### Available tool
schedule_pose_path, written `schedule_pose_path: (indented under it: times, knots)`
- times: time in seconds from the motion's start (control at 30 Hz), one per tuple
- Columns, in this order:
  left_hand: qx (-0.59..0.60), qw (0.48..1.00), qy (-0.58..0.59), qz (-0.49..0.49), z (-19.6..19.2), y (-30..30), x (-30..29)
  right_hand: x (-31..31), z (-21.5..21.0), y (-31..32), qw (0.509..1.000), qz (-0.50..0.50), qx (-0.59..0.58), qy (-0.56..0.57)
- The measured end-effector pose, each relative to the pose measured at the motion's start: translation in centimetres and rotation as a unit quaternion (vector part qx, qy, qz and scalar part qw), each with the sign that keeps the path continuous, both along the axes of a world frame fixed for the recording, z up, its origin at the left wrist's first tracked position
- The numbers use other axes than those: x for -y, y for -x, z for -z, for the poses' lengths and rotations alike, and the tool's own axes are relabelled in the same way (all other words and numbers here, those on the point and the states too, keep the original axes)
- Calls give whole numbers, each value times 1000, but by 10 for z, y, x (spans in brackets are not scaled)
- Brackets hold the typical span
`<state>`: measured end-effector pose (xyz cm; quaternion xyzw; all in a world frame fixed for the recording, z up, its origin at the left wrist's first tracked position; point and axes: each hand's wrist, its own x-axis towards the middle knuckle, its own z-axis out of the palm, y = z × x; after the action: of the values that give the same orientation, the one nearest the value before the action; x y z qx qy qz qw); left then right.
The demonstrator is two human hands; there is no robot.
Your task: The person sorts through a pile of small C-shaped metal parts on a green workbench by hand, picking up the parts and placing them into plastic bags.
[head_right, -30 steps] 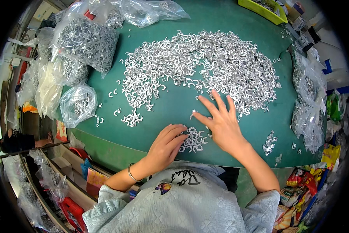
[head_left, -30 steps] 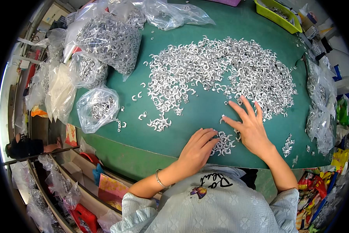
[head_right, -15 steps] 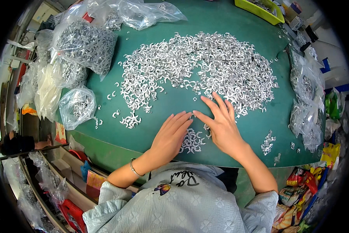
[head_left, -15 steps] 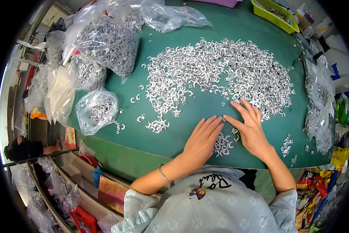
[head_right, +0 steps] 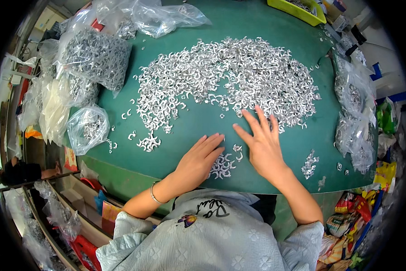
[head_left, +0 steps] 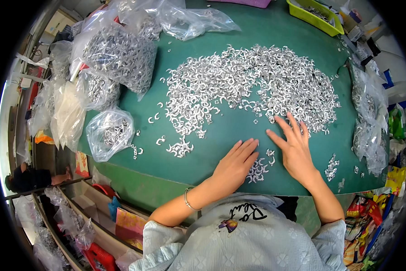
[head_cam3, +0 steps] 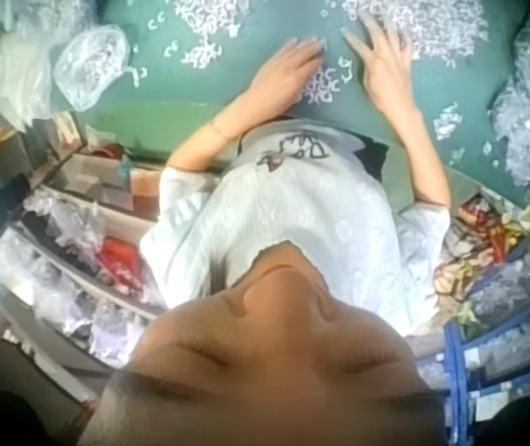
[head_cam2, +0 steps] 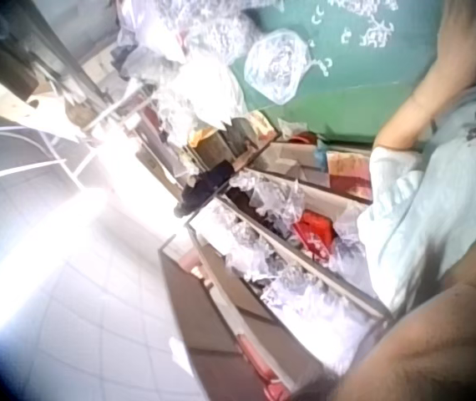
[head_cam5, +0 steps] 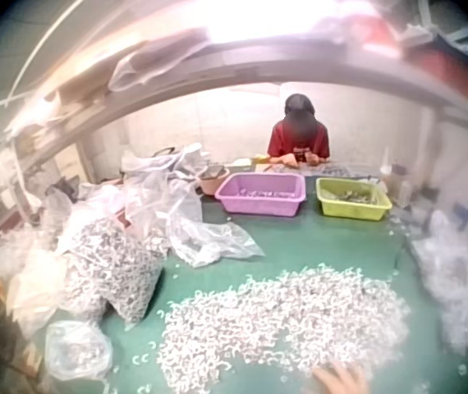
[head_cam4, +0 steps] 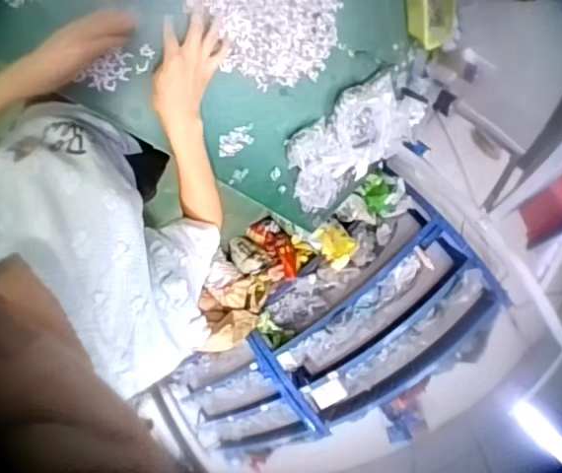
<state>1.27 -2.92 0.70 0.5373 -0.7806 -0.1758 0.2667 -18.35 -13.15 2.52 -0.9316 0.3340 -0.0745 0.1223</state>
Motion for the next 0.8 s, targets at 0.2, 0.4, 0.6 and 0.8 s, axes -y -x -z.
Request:
schedule_pose_path:
  times: [0.2, 0.4, 0.6, 0.8]
  knots:
    - [-84, 996, -19, -21, 1, -1, -11, -12, -11, 5, 994, -51, 30, -97]
    - [-166, 983, 12, -70, 1, -3, -27, -34, -8, 14, 968, -106, 44, -226]
    - [-403, 845, -346, 60, -10, -14, -84, -32, 4, 2, 947, -108, 121, -278]
    - [-732, 436, -519, -70, 56, 8, -104, -37, 8, -18, 957, -188, 95, -201]
